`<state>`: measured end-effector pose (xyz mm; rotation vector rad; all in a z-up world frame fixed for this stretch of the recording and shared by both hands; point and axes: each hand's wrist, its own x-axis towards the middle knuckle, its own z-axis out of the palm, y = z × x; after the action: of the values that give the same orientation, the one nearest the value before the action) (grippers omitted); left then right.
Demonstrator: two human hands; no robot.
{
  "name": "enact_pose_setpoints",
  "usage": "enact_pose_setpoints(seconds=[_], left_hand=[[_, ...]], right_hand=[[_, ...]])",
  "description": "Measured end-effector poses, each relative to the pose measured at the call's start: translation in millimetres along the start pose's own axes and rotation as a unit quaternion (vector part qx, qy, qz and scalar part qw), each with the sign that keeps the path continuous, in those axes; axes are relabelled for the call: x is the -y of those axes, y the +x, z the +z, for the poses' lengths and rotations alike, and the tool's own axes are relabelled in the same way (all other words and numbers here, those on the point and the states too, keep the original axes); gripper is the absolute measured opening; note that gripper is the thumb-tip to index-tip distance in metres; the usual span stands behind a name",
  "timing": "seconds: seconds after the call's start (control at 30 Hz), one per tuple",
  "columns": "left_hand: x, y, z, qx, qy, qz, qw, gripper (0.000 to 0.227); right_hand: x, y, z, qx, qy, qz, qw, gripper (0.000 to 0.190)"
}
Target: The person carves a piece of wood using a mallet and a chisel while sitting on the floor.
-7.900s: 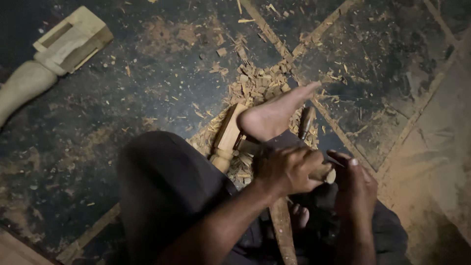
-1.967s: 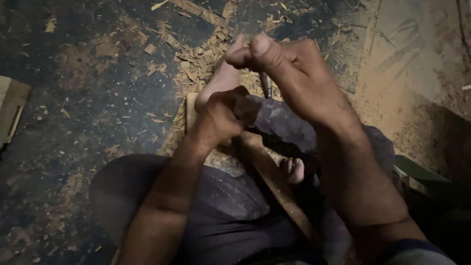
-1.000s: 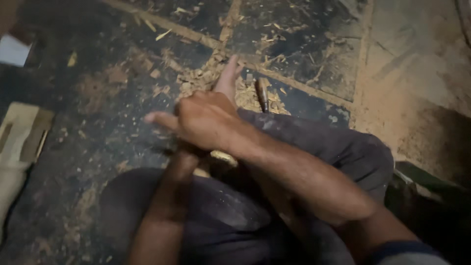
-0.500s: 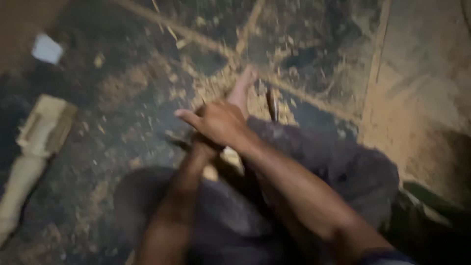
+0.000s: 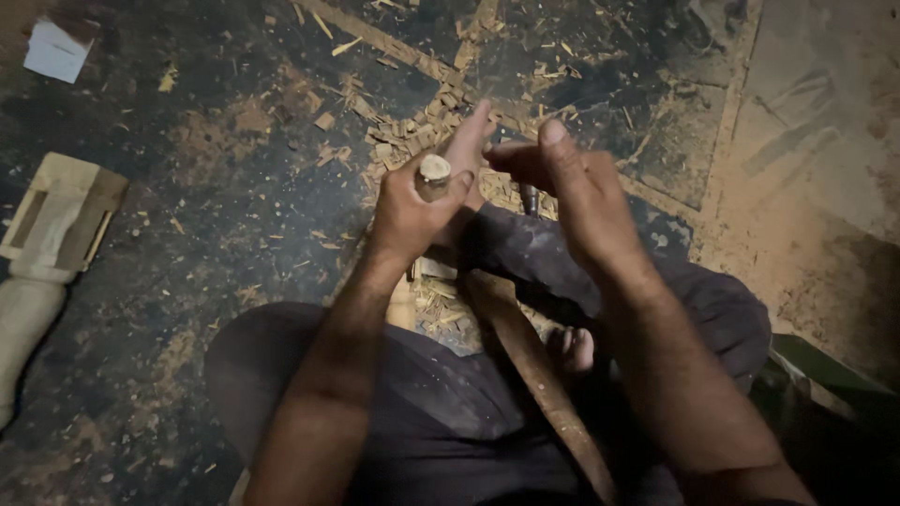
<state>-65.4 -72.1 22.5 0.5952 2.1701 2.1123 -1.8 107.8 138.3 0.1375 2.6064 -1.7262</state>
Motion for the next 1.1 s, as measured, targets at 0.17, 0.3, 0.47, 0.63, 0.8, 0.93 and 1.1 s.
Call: enact_pose_setpoints(seconds=[0.17,0.3,0.47,0.63,0.8,0.93,1.1], left_hand=[[-6.0,-3.6,1.4,0.027,-0.065,0.067,0.995,0.049],[8.5,-3.2,2.3,0.02,-0.006,0.097,0.995,0.038],[46.7,-3.3,-0.4,0.027,0.023,-0.039,0.999,0.021],[55.4,-22.9,9.0,0.048,-0.09,0.014,0.995,0.018],[33.9,-18.2,10.3,0.063,0.204,0.17,0.962,0.023],[11.5,-18.3,8.7,0.154,-0.272,0.012,0.95,0.048],[-12.8,-34.4,2.4,0.099,-0.202,0.079,0.971,0.054]], right_hand=[[5.7,4.8,2.4,0.035,0.016,-0.058,0.998,0.088],[28.2,5.3,3.9,0.061,-0.017,-0.08,0.995,0.086],[64.1,11.4,7.0,0.114,0.007,-0.238,0.964,0.075],[84.7,15.5,11.9,0.122,-0.063,-0.253,0.958,0.076],[67.9,37.1,74.0,0.136,-0.227,-0.036,0.964,0.068],[58.7,34.9,89.3,0.182,-0.337,-0.017,0.924,0.074],[23.1,38.5,120.7,0.141,-0.319,0.012,0.937,0.07]])
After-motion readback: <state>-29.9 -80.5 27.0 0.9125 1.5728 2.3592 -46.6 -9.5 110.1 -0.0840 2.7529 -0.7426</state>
